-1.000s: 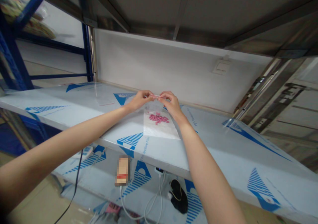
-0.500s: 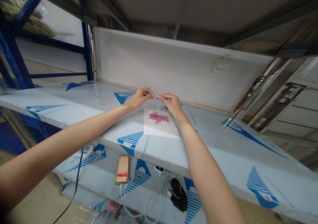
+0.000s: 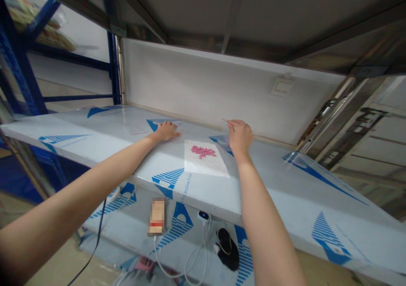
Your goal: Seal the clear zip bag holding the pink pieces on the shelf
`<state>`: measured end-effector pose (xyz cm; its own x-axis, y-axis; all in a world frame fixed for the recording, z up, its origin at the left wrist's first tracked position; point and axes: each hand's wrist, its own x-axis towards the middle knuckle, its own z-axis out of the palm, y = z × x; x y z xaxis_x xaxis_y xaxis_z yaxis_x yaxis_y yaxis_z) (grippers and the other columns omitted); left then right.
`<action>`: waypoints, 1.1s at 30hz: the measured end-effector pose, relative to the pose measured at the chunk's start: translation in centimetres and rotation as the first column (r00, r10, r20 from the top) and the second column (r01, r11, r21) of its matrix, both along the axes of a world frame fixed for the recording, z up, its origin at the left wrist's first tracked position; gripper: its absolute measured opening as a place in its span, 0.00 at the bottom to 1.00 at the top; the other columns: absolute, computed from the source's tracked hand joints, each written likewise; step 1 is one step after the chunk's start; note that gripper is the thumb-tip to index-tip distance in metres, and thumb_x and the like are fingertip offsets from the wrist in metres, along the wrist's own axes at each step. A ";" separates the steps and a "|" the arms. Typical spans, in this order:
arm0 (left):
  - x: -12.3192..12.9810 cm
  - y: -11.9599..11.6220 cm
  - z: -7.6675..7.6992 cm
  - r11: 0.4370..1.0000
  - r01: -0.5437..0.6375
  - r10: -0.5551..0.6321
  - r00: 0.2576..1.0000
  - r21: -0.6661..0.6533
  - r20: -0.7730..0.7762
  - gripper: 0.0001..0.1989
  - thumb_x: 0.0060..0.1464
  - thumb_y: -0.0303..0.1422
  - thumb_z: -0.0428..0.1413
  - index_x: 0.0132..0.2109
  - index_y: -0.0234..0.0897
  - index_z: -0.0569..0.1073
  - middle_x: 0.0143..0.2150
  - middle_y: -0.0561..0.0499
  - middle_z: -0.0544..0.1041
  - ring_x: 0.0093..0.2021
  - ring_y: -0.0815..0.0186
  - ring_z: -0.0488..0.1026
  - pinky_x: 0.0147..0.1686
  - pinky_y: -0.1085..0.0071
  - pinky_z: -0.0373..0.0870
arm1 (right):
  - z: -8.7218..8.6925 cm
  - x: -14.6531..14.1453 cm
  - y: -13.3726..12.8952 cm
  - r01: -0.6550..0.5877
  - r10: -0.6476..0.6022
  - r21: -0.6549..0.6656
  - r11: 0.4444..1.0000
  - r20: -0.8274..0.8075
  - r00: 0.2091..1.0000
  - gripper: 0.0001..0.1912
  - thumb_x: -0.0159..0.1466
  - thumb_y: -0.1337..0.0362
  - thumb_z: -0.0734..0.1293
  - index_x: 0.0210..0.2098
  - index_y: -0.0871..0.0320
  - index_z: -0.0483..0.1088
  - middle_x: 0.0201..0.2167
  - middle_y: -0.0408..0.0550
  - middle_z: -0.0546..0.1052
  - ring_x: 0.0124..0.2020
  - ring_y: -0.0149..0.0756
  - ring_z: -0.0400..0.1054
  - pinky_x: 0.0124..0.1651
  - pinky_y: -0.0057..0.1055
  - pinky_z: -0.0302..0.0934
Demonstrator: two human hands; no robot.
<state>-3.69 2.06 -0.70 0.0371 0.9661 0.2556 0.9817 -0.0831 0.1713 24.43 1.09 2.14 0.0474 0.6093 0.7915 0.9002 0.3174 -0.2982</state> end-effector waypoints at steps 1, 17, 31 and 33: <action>-0.3 0.2 -0.1 1.000 -0.002 0.002 1.000 -0.017 -0.007 0.28 0.63 0.47 0.50 0.63 0.33 0.65 0.64 0.34 0.63 0.66 0.46 0.57 0.62 0.49 0.54 | -0.2 0.2 -0.1 0.033 -0.026 -0.079 0.996 0.087 0.996 0.15 0.67 0.64 0.62 0.47 0.56 0.79 0.49 0.55 0.78 0.50 0.49 0.70 0.52 0.42 0.62; -1.2 1.2 -0.3 0.998 0.042 -0.048 0.987 0.040 0.150 0.29 0.60 0.19 0.46 0.68 0.31 0.58 0.62 0.38 0.69 0.63 0.58 0.66 0.61 0.67 0.63 | -0.5 -1.3 -0.1 0.089 0.051 -0.514 0.853 0.251 0.967 0.22 0.71 0.51 0.57 0.49 0.53 0.79 0.38 0.54 0.81 0.48 0.51 0.73 0.52 0.41 0.60; 2.6 -1.0 1.2 0.610 0.302 -0.711 0.617 0.733 0.338 0.24 0.67 0.30 0.33 0.68 0.41 0.51 0.56 0.42 0.70 0.49 0.66 0.73 0.51 0.67 0.71 | -0.9 -3.6 -0.3 -0.691 0.628 -0.349 0.633 -0.291 0.722 0.34 0.60 0.57 0.71 0.64 0.49 0.62 0.59 0.53 0.71 0.54 0.42 0.69 0.56 0.41 0.64; 4.2 -1.9 1.2 0.538 0.375 -0.790 0.537 0.755 0.296 0.23 0.68 0.34 0.33 0.67 0.42 0.53 0.58 0.43 0.68 0.49 0.66 0.73 0.52 0.67 0.69 | -0.6 -4.3 -0.9 -0.772 0.666 -0.326 0.546 -0.390 0.636 0.35 0.60 0.55 0.70 0.65 0.45 0.59 0.57 0.50 0.72 0.53 0.40 0.70 0.55 0.41 0.65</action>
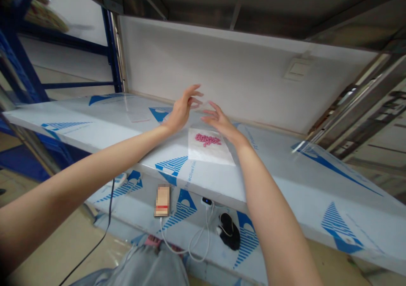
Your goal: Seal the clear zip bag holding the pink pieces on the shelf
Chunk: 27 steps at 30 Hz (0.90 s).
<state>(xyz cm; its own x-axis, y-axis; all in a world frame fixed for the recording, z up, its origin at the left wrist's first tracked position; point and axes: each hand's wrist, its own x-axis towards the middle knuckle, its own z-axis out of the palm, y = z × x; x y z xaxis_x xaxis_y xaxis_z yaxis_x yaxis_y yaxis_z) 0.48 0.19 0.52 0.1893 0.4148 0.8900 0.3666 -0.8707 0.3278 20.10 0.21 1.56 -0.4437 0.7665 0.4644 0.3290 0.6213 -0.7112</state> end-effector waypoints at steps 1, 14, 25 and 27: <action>0.6 -0.6 0.0 1.000 0.016 -0.015 0.999 0.008 -0.038 0.22 0.68 0.35 0.35 0.66 0.42 0.55 0.59 0.43 0.68 0.51 0.65 0.72 0.53 0.67 0.68 | 0.2 -0.3 -0.3 -0.016 0.016 -0.024 1.000 -0.020 1.000 0.32 0.60 0.54 0.70 0.62 0.46 0.62 0.55 0.50 0.74 0.52 0.40 0.71 0.55 0.42 0.65; 1.0 -1.4 0.8 0.918 0.056 -0.036 0.998 -0.393 0.058 0.27 0.59 0.35 0.59 0.62 0.36 0.60 0.55 0.39 0.73 0.38 0.66 0.76 0.35 0.72 0.73 | 1.0 0.6 0.1 0.312 -0.304 0.012 0.950 -0.193 0.933 0.13 0.62 0.53 0.67 0.38 0.55 0.75 0.42 0.51 0.79 0.34 0.36 0.72 0.37 0.32 0.66; 1.1 -0.2 -1.0 0.922 -0.025 -0.027 0.992 -0.387 -0.127 0.12 0.66 0.30 0.48 0.38 0.31 0.75 0.35 0.50 0.78 0.26 0.74 0.73 0.30 0.78 0.69 | 0.7 0.9 -0.2 0.308 -0.316 -0.099 0.946 -0.078 0.946 0.17 0.62 0.49 0.67 0.40 0.56 0.74 0.44 0.54 0.79 0.33 0.36 0.74 0.32 0.29 0.64; 0.9 0.1 -0.9 0.912 -0.029 -0.021 0.993 -0.408 -0.117 0.12 0.65 0.29 0.48 0.37 0.31 0.75 0.34 0.49 0.79 0.24 0.74 0.72 0.30 0.77 0.68 | 0.6 0.9 -0.4 0.304 -0.313 -0.160 0.939 -0.032 0.949 0.19 0.63 0.47 0.67 0.40 0.57 0.74 0.45 0.55 0.79 0.32 0.37 0.75 0.31 0.28 0.63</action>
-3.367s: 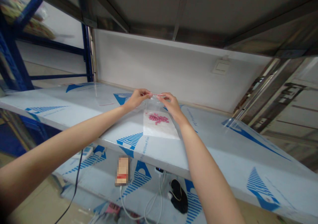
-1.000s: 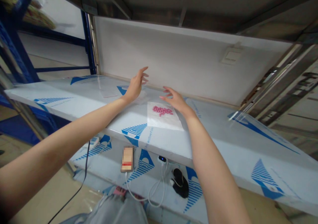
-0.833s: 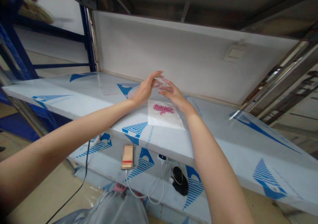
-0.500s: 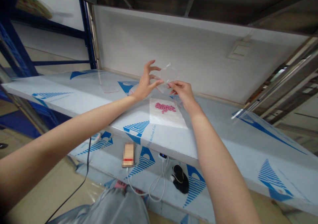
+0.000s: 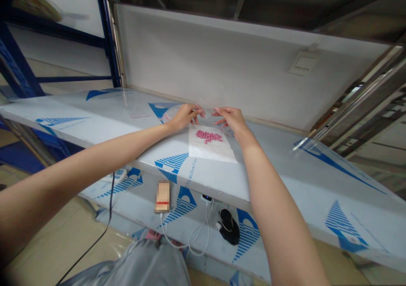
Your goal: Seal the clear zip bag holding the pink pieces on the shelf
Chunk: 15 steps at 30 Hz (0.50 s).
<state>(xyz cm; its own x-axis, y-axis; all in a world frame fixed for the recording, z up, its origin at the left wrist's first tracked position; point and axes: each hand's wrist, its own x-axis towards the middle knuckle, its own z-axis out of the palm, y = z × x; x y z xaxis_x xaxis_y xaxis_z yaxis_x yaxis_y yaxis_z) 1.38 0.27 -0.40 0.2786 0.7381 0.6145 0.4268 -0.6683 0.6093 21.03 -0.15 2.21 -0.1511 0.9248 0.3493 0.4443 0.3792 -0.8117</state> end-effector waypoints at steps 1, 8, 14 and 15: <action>-0.1 0.1 0.1 1.000 -0.006 0.006 1.000 -0.009 0.006 0.12 0.65 0.29 0.49 0.37 0.31 0.75 0.34 0.49 0.79 0.23 0.74 0.71 0.30 0.77 0.68 | 0.0 0.0 0.0 -0.004 0.005 -0.031 1.000 0.014 1.000 0.20 0.63 0.46 0.66 0.40 0.57 0.74 0.45 0.56 0.79 0.32 0.37 0.75 0.30 0.28 0.63; -0.8 -0.1 0.6 0.991 -0.115 0.115 0.993 0.074 0.010 0.15 0.63 0.33 0.53 0.29 0.32 0.74 0.23 0.51 0.73 0.21 0.73 0.64 0.29 0.75 0.62 | 0.1 -0.4 0.0 -0.042 0.043 -0.049 0.998 0.030 0.999 0.20 0.67 0.49 0.63 0.39 0.59 0.76 0.44 0.58 0.80 0.29 0.36 0.74 0.29 0.29 0.63; -0.1 -0.4 0.6 0.959 -0.177 0.188 0.982 0.219 -0.029 0.14 0.58 0.31 0.57 0.24 0.32 0.73 0.19 0.55 0.66 0.24 0.72 0.60 0.29 0.72 0.56 | 0.5 -1.7 -1.3 -0.208 0.209 0.043 0.977 -0.019 0.978 0.17 0.63 0.51 0.68 0.43 0.56 0.78 0.46 0.53 0.79 0.44 0.42 0.74 0.38 0.32 0.67; 0.1 -0.5 0.6 0.955 -0.184 0.197 0.980 0.233 -0.032 0.15 0.58 0.31 0.57 0.23 0.32 0.72 0.19 0.55 0.66 0.23 0.72 0.59 0.29 0.72 0.55 | 0.5 -1.9 -1.4 -0.225 0.227 0.046 0.973 -0.023 0.974 0.17 0.62 0.51 0.69 0.42 0.56 0.78 0.45 0.53 0.80 0.45 0.43 0.74 0.39 0.32 0.67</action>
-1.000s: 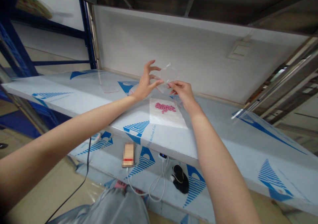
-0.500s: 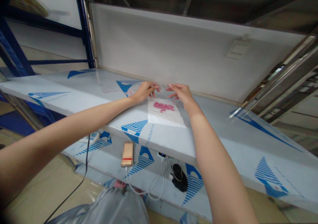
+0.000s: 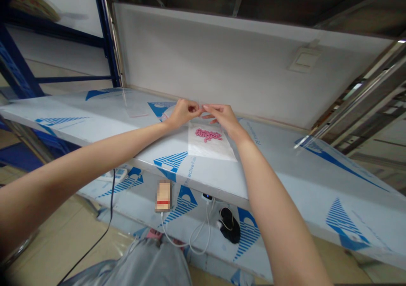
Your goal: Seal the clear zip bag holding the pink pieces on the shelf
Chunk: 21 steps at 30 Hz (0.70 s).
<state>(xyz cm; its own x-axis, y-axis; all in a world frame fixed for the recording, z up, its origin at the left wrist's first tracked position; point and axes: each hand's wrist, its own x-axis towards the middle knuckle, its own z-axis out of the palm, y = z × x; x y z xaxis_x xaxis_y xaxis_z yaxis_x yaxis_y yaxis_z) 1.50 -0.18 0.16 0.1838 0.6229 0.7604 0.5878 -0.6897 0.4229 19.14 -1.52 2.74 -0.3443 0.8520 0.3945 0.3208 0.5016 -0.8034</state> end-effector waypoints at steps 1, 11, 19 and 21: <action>0.1 -0.1 0.0 1.000 -0.005 0.005 1.000 0.010 -0.006 0.16 0.57 0.32 0.58 0.22 0.32 0.71 0.19 0.55 0.65 0.23 0.73 0.58 0.28 0.72 0.54 | 0.0 -0.2 -0.1 -0.014 0.014 0.004 1.000 -0.004 1.000 0.17 0.61 0.50 0.70 0.41 0.56 0.79 0.44 0.53 0.80 0.45 0.43 0.74 0.39 0.32 0.67; 0.4 -0.9 -0.1 1.000 -0.010 0.015 0.982 0.026 -0.188 0.09 0.58 0.36 0.59 0.34 0.36 0.80 0.27 0.50 0.75 0.29 0.68 0.69 0.31 0.72 0.59 | -0.7 -0.5 1.2 -0.022 0.024 0.083 0.996 -0.013 1.000 0.15 0.55 0.57 0.75 0.38 0.60 0.80 0.32 0.50 0.80 0.35 0.37 0.74 0.38 0.32 0.68; 0.2 -0.7 -0.2 0.998 0.055 -0.053 0.967 0.002 -0.248 0.11 0.64 0.30 0.49 0.42 0.36 0.77 0.35 0.49 0.77 0.36 0.66 0.72 0.37 0.72 0.63 | -0.7 0.0 1.6 0.028 -0.027 0.088 0.996 -0.007 1.000 0.12 0.58 0.57 0.72 0.36 0.58 0.80 0.35 0.50 0.81 0.39 0.40 0.75 0.37 0.31 0.70; 0.3 -0.8 -0.2 1.000 0.018 -0.017 0.964 0.004 -0.266 0.11 0.64 0.31 0.49 0.43 0.35 0.77 0.36 0.48 0.78 0.36 0.66 0.72 0.37 0.72 0.62 | -0.8 -0.1 1.7 0.036 -0.036 0.104 0.994 -0.001 0.999 0.09 0.59 0.58 0.71 0.33 0.58 0.79 0.35 0.50 0.81 0.38 0.39 0.76 0.39 0.32 0.70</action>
